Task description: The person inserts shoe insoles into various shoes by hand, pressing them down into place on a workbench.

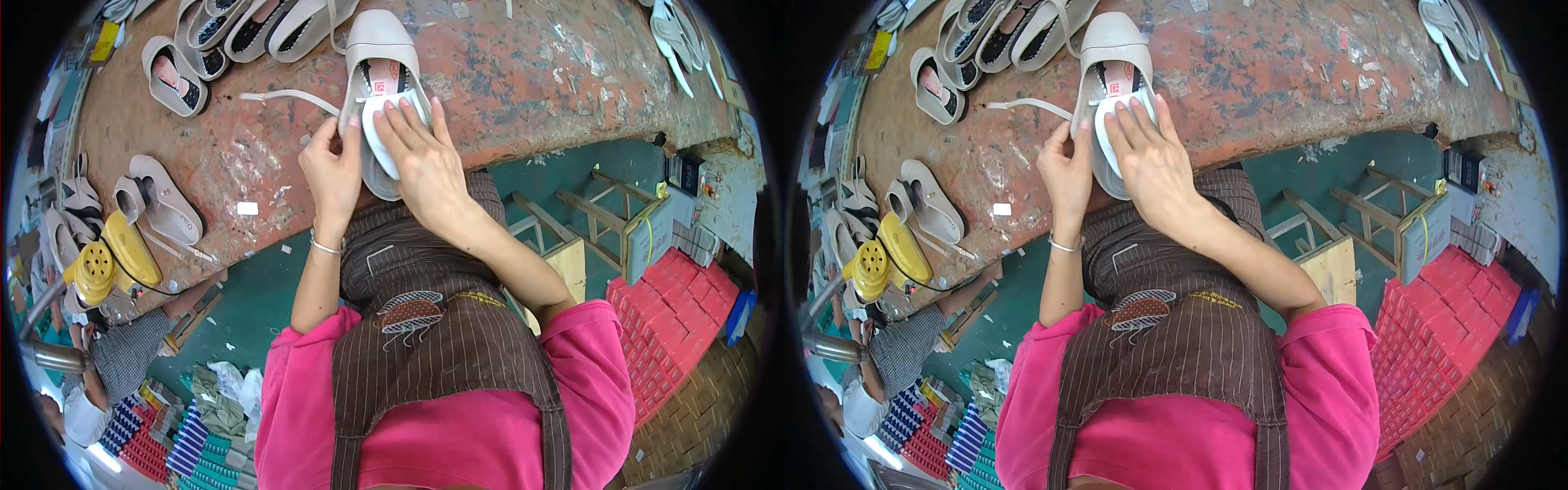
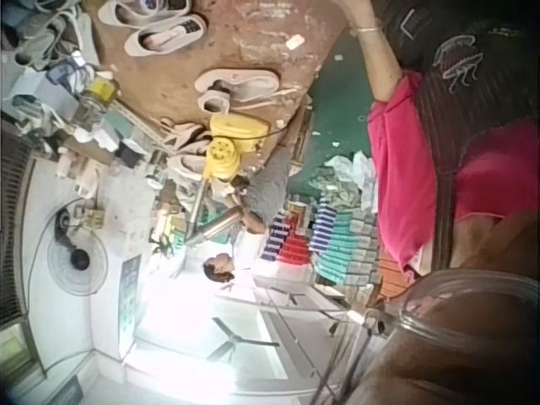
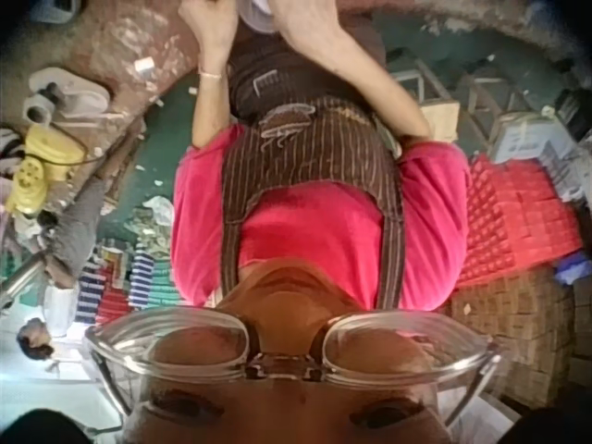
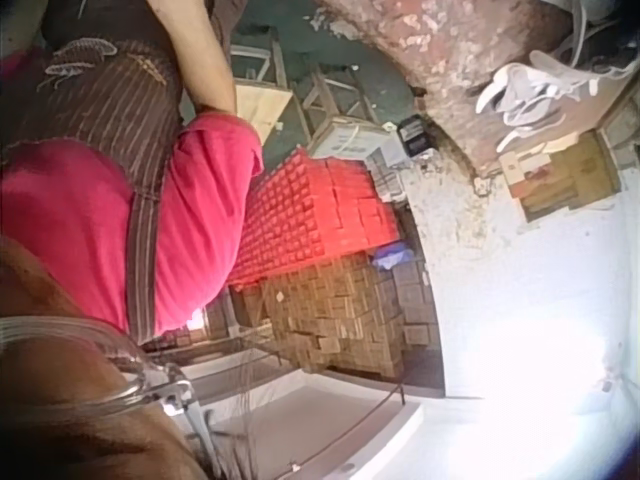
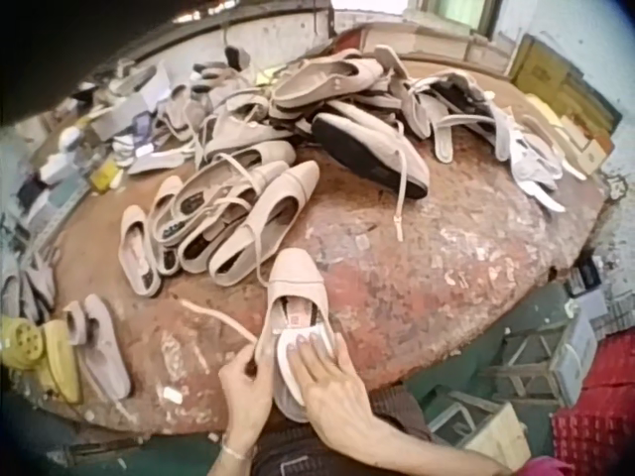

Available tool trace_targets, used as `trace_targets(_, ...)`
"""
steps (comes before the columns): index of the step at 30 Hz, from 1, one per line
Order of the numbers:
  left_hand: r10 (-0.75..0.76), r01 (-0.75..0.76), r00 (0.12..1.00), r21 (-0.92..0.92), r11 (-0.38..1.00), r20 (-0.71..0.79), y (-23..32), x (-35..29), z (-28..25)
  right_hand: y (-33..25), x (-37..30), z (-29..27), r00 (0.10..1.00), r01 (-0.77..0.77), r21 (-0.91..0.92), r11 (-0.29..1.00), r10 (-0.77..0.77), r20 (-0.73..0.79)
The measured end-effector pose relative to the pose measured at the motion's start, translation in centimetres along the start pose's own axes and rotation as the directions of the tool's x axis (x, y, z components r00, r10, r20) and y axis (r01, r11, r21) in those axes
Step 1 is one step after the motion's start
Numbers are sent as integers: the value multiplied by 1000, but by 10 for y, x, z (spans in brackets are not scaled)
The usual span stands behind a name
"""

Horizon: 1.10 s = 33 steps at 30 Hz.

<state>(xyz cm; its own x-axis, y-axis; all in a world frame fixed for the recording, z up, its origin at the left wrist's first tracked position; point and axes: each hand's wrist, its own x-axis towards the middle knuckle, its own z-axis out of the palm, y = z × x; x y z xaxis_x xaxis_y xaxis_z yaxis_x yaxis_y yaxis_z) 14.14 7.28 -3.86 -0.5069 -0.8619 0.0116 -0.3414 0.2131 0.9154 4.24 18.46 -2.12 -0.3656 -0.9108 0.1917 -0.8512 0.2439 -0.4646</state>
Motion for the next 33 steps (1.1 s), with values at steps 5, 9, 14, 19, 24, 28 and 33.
trace_targets(5, -243, 255, 964, -135, 957, 105, -28, 16, 0, -4, -7, -2, 999, -39, -155, 987, 40, 0)
trace_targets(9, -306, 340, 938, -261, 903, 160, -32, 21, -5, 4, -9, 2, 999, -30, -45, 999, 28, -35)
trace_targets(14, -370, 393, 919, -256, 883, 133, -14, 20, -1, 7, -5, 5, 997, -27, -64, 998, 22, -72)
trace_targets(19, 372, -384, 845, 49, 922, -385, 4, -47, 18, 12, -1, -2, 998, -65, 95, 993, 64, 8)
trace_targets(24, 444, -524, 851, 404, 750, 280, 6, -95, 10, 20, -10, 0, 1000, -9, 154, 988, 12, -19)
trace_targets(28, 338, -501, 861, 516, 695, 380, 1, -91, 21, 21, 11, 11, 998, 56, -15, 998, -56, -14)
trace_targets(33, 302, -479, 874, 567, 670, 382, 4, -92, 22, 17, 59, 6, 999, 19, -66, 998, -22, -42)
